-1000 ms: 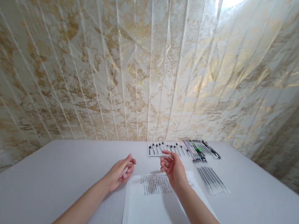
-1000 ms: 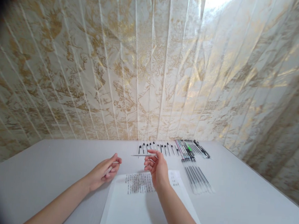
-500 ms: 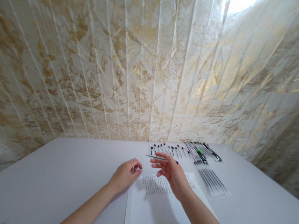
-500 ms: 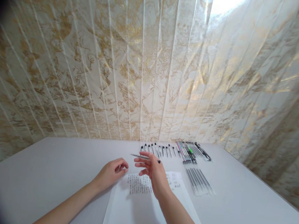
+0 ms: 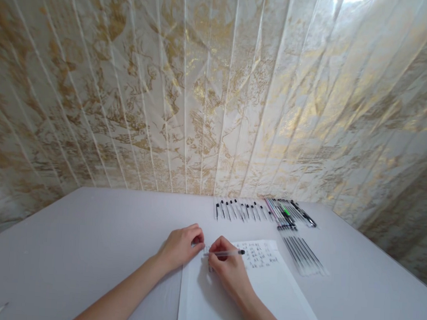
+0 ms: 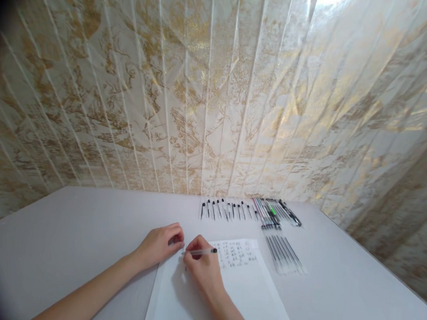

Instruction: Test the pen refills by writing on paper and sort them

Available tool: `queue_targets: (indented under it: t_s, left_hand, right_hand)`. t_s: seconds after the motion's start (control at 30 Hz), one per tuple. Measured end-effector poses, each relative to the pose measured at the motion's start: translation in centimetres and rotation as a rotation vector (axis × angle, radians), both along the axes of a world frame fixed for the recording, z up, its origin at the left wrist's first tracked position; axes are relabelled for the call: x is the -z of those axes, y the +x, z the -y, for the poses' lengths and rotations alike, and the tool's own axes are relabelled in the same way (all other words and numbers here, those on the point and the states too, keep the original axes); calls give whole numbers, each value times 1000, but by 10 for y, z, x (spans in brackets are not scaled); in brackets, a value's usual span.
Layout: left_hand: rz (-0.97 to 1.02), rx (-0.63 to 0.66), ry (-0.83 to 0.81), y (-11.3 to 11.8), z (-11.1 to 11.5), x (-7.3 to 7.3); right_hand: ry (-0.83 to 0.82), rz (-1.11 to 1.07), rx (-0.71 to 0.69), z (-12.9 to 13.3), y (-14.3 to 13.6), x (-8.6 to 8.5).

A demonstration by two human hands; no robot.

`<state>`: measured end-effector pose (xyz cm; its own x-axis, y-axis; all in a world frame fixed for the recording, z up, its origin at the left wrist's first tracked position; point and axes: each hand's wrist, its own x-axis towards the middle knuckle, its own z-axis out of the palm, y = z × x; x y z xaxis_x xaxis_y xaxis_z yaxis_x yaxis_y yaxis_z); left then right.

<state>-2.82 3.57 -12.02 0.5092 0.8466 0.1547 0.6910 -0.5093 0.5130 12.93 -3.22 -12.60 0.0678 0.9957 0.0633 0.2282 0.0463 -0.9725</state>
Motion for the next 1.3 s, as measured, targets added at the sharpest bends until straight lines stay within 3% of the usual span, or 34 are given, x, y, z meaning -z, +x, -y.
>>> queue_targets:
  t_s: [0.5,1.3]
  left_hand:
    - [29,-60,23,1,1,5]
    - [45,-59,34,1,3,2]
  right_hand:
    - [62,140,7,-1,-1,13]
    - [84,145,18,2,-1,5]
